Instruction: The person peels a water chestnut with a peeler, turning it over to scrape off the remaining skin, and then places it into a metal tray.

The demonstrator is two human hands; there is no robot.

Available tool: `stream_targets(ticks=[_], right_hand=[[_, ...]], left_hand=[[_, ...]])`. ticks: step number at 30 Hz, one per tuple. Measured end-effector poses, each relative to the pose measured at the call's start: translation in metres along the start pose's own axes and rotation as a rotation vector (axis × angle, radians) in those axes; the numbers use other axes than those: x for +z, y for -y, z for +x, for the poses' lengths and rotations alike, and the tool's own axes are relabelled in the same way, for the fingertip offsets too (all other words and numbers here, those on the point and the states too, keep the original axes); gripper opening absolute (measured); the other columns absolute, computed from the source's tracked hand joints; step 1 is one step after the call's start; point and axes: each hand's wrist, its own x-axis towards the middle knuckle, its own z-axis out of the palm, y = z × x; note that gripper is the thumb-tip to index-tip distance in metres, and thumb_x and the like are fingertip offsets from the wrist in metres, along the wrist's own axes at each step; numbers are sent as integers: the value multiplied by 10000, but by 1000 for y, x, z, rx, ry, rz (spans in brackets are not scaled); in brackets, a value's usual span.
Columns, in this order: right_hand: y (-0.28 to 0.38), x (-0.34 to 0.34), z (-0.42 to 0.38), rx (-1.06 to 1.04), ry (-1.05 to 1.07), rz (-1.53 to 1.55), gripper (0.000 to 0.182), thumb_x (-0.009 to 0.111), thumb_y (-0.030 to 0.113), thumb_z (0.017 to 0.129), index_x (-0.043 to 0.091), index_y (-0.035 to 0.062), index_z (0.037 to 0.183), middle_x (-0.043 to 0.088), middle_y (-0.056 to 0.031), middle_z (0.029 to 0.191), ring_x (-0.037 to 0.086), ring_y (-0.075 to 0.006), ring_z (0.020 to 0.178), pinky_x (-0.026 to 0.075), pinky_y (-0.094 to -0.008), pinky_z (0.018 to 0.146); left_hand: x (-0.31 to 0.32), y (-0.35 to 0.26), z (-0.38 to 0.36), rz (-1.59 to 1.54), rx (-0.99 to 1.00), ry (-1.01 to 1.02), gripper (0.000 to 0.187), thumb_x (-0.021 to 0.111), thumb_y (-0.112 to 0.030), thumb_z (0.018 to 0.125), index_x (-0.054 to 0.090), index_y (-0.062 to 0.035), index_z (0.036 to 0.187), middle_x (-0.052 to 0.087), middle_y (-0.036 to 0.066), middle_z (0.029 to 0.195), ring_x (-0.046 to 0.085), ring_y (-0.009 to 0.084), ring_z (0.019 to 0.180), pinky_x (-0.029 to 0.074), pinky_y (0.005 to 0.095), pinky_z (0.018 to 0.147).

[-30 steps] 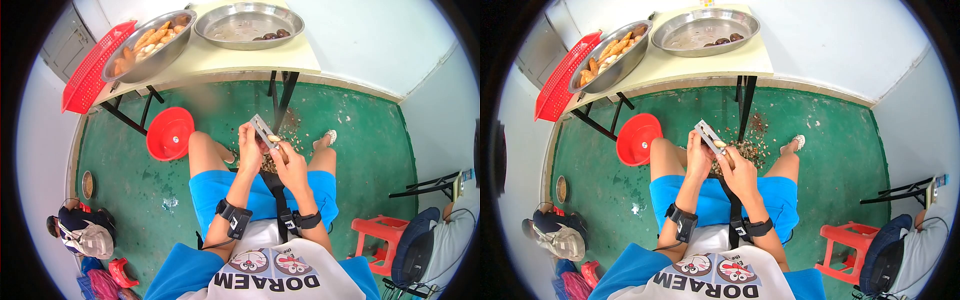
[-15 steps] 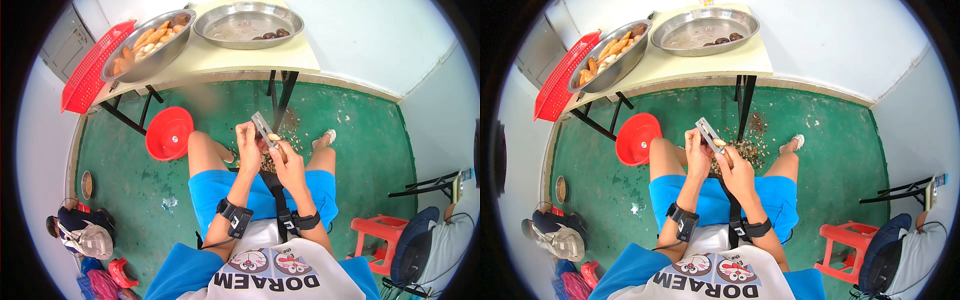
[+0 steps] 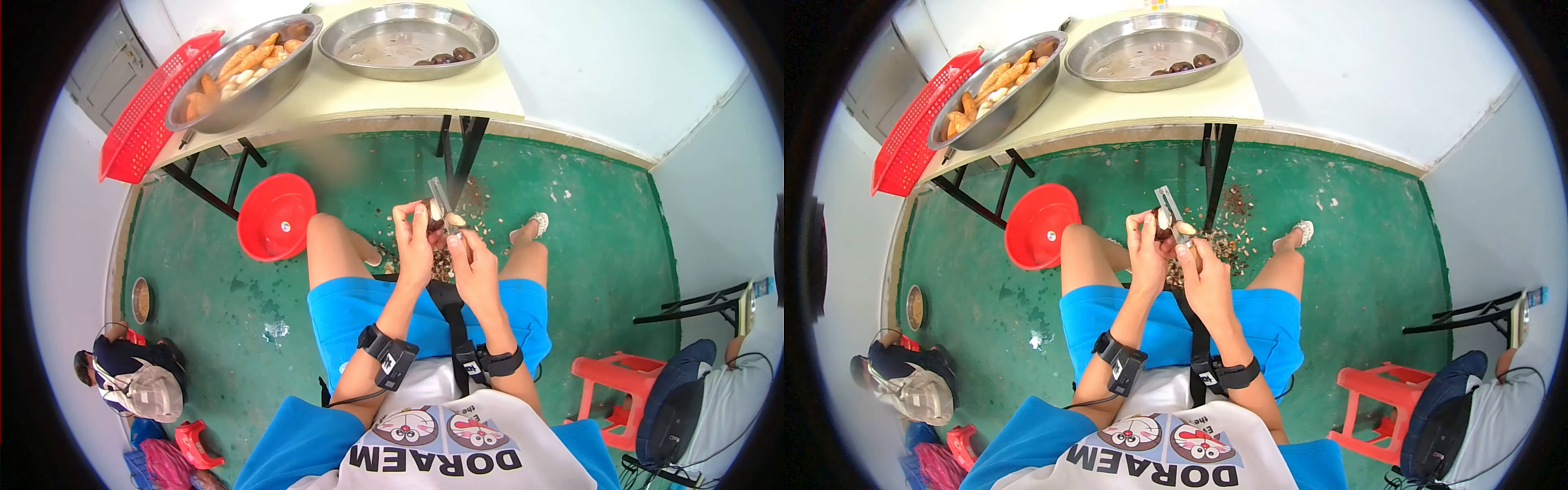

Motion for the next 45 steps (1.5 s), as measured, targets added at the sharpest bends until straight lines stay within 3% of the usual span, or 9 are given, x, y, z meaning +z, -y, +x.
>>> stream_targets(ticks=[11,14,18,26,33,35,36,40,45], right_hand=[[6,-1,-2,288,174,406,262,468,267,893,537,14,899,406,35,513,380,-23,430,290,-180,372],[-22,7,1,44,66,236,257,469,261,893,538,13,892,406,40,525,373,-16,434,282,-174,373],[-18,9,0,47,11,237,247,475,252,892,538,13,888,403,42,534,370,-11,448,276,-168,381],[14,-5,2,408,231,563,291,421,294,907,513,23,856,401,12,479,351,-47,328,261,-190,287],[-12,-11,6,437,68,505,301,425,293,903,518,7,921,441,-1,521,376,-57,350,285,-198,308],[-38,-4,7,97,-51,85,296,496,296,864,509,10,939,479,-40,537,470,-102,443,381,-289,409],[-20,-10,5,168,-15,-10,316,541,263,830,480,24,1027,559,-108,620,574,-206,573,428,-361,529],[3,-13,3,240,1,-171,406,537,190,816,399,77,1182,603,-209,757,582,-392,718,444,-433,602],[-3,-11,3,39,-40,-132,512,522,182,824,318,96,1286,608,-203,778,589,-383,709,454,-427,618]], left_hand=[[5,-5,-1,54,55,-5,163,405,-279,916,358,-123,927,476,9,707,377,46,556,321,171,436],[2,-5,0,63,73,38,158,401,-277,918,358,-125,922,476,13,699,372,43,551,306,165,431],[-3,-4,4,84,26,84,154,393,-276,919,356,-127,911,482,18,698,366,41,545,297,165,423],[11,-15,-1,-96,-103,30,149,368,-267,920,354,-127,869,474,39,671,361,57,526,305,179,432],[1,-17,2,-189,-137,80,161,356,-308,912,370,-148,903,361,12,596,324,95,498,273,238,448],[-3,-18,3,-181,-144,62,167,360,-316,907,376,-150,923,362,11,593,323,93,498,270,235,448],[-4,-19,3,-192,-158,65,168,368,-305,904,367,-139,928,372,12,612,324,84,499,268,225,439],[-5,-22,3,-175,-165,50,172,367,-288,896,366,-122,938,372,7,612,324,72,496,265,214,429],[-9,-19,5,-168,-160,14,173,374,-280,891,374,-115,944,375,4,610,334,70,497,266,215,428]])
